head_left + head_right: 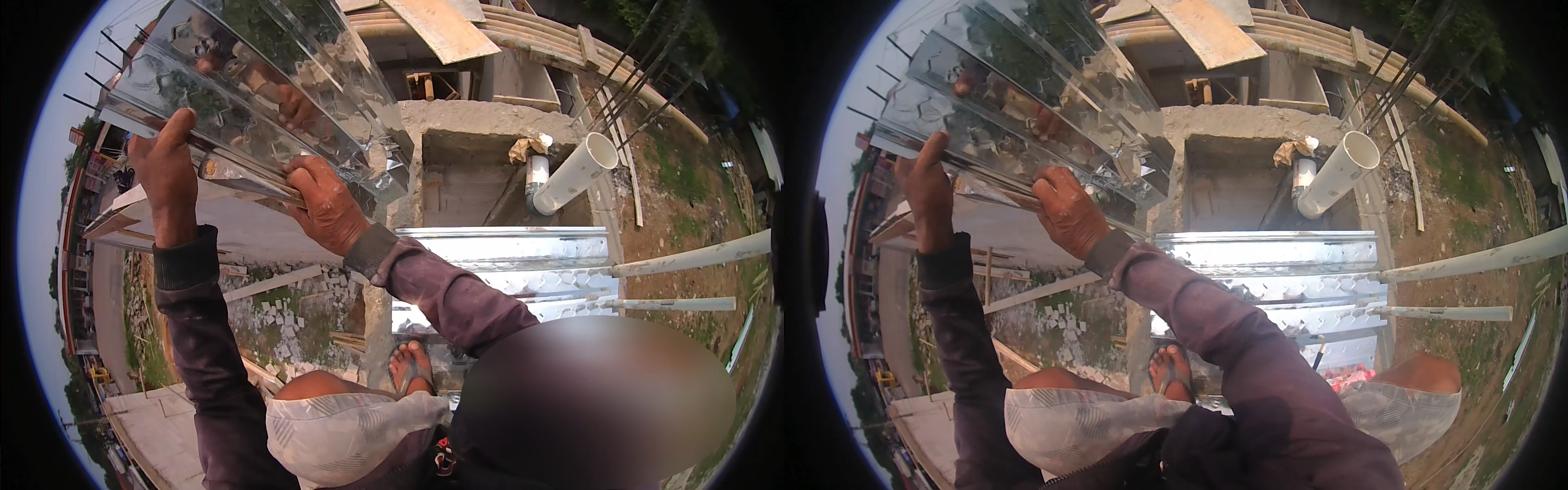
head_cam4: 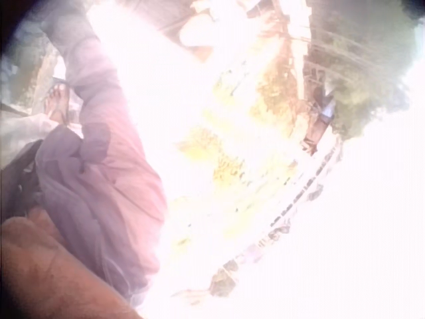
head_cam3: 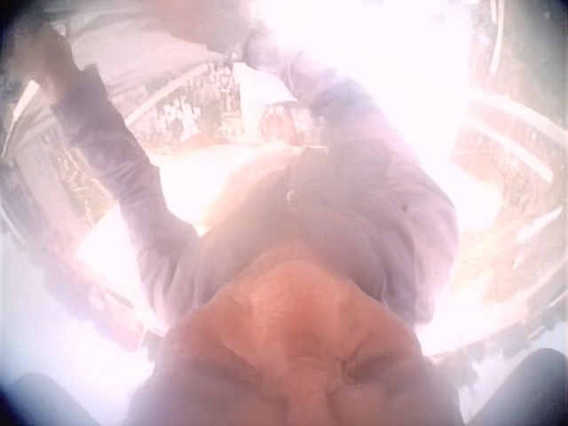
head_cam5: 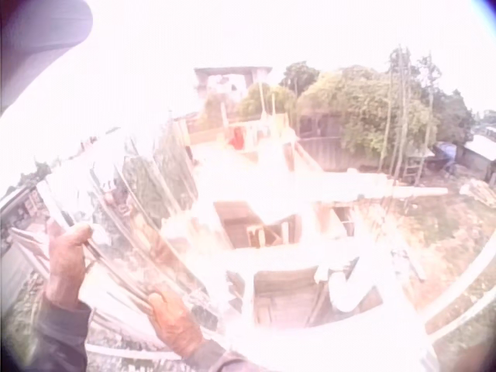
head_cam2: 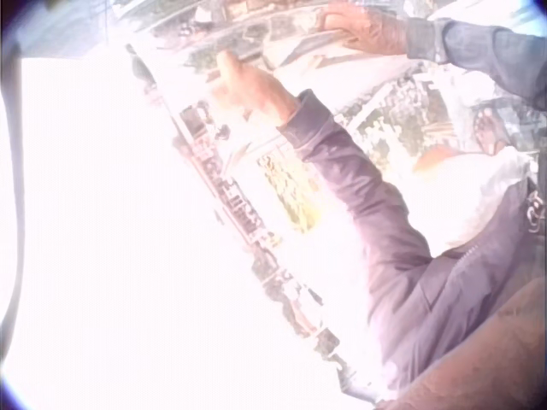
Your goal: The person uses a hammer to break a hole in a corrugated metal sheet and then uses an angle grinder to cut and enlarge the hole. The person handles the sheet and tools while standing on a construction site.
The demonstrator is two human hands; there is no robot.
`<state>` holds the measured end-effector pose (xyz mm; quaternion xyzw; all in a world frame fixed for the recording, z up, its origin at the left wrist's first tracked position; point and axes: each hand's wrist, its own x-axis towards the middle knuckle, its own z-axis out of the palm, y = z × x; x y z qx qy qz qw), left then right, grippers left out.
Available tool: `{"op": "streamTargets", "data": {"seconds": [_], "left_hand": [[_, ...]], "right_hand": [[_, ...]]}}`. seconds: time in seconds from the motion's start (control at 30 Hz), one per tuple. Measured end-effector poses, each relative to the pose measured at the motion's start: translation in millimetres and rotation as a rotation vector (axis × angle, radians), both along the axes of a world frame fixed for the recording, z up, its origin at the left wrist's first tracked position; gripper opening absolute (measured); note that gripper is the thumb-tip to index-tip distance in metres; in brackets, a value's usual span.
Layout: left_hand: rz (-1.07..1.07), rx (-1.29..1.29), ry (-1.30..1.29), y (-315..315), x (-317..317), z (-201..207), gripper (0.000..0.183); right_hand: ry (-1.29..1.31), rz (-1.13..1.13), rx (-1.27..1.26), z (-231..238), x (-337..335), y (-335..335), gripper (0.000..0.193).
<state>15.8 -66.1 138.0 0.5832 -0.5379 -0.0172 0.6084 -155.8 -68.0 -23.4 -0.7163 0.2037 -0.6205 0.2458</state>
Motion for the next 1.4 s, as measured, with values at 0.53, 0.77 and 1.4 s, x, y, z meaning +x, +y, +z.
{"op": "streamTargets", "data": {"seconds": [0.53, 0.77, 1.4], "left_hand": [[-0.063, -0.224, -0.109, -21.0, -21.5, -56.5, 0.005], [0.127, -0.190, -0.672, -22.3, -39.6, -53.4, 0.007], [0.236, -0.047, -0.823, -15.5, -19.3, -59.6, 0.008]], "right_hand": [[0.592, -0.129, 0.650, -74.6, -145.7, -13.6, 0.022], [0.698, -0.128, 0.743, -106.0, -130.3, -6.9, 0.023], [0.829, -0.197, 0.941, -99.4, -116.5, 15.3, 0.027]]}}
